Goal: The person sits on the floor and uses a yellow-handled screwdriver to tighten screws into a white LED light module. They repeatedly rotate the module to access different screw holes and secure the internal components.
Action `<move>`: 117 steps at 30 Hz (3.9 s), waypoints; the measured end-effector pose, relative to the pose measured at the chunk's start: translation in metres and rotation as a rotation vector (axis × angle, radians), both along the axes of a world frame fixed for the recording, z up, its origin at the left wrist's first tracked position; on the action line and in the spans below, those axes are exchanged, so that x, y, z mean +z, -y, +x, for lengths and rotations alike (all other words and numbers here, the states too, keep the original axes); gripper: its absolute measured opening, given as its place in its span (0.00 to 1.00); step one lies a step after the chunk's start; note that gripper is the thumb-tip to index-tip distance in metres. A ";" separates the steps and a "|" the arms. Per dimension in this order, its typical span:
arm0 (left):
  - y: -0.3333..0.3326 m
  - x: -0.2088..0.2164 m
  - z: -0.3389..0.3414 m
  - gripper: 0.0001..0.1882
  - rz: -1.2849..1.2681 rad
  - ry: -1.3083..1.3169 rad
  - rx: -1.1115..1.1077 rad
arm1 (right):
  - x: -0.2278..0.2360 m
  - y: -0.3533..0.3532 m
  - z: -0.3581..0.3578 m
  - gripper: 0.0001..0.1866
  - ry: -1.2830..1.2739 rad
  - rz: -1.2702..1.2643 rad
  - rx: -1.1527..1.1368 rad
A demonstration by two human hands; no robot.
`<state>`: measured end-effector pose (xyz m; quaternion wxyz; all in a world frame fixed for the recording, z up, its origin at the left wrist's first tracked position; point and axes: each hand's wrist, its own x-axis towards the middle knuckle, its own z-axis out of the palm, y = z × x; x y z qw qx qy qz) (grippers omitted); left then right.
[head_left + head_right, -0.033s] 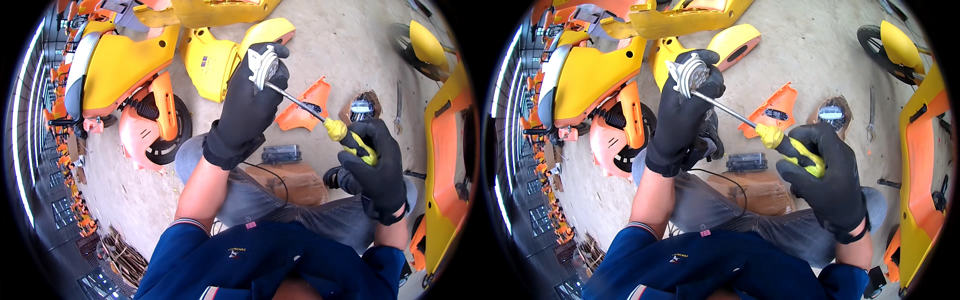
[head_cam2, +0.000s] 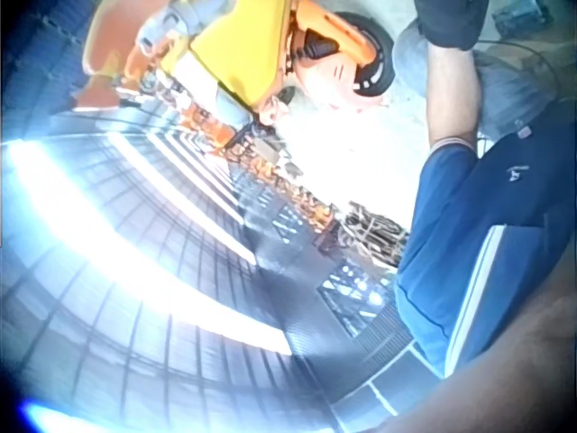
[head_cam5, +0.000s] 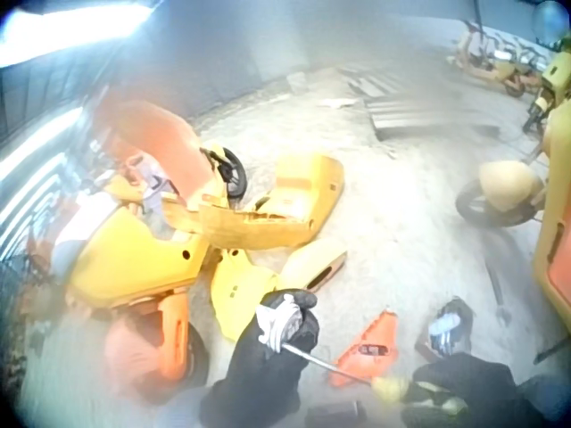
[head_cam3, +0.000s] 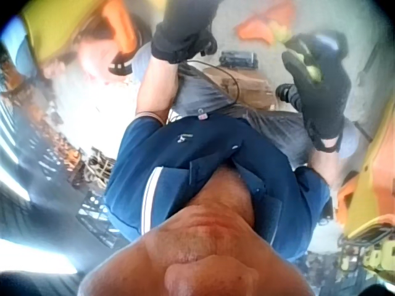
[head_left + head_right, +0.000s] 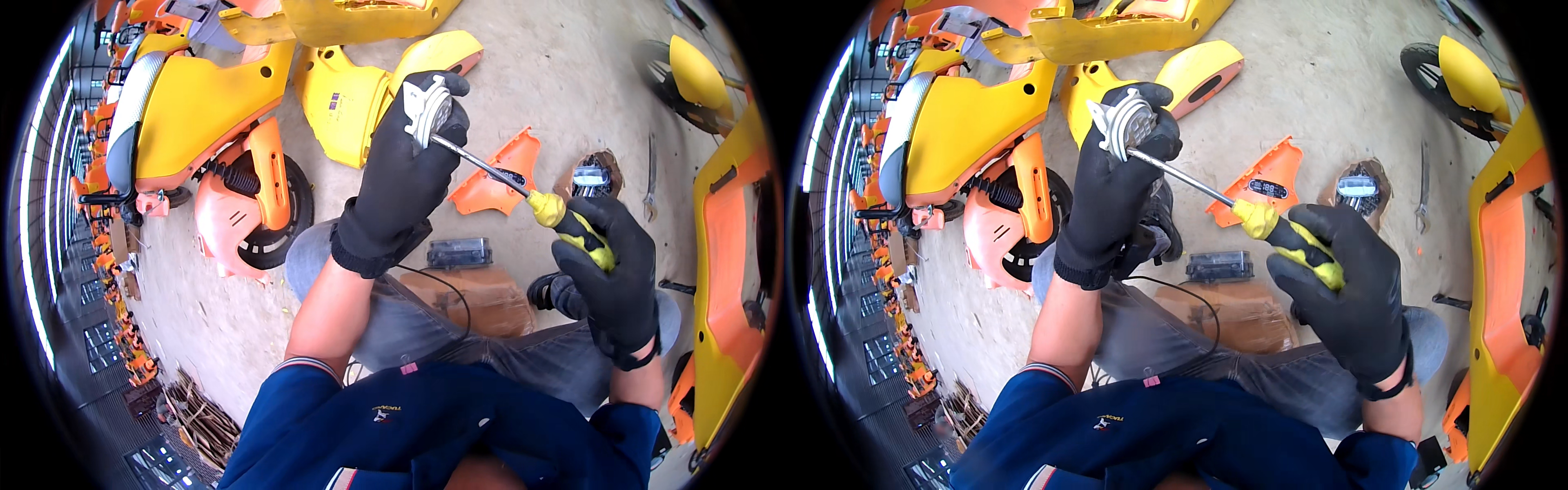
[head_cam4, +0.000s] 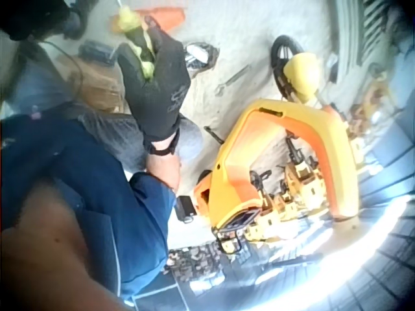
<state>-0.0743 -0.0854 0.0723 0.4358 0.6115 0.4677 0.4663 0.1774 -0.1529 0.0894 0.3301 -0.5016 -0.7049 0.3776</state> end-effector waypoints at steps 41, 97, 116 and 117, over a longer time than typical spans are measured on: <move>0.005 0.009 0.000 0.34 -0.420 0.694 -0.162 | -0.003 -0.013 0.007 0.16 -0.576 -0.861 -0.092; 0.024 0.021 0.019 0.18 -0.234 0.558 0.366 | -0.096 -0.099 0.052 0.20 -0.021 -0.420 -0.047; 0.010 -0.019 -0.041 0.27 0.272 -0.366 0.002 | -0.348 -0.098 -0.031 0.24 0.912 -0.256 0.506; 0.009 -0.020 -0.042 0.26 0.275 -0.413 0.005 | -0.350 -0.097 -0.036 0.28 0.858 -0.292 0.478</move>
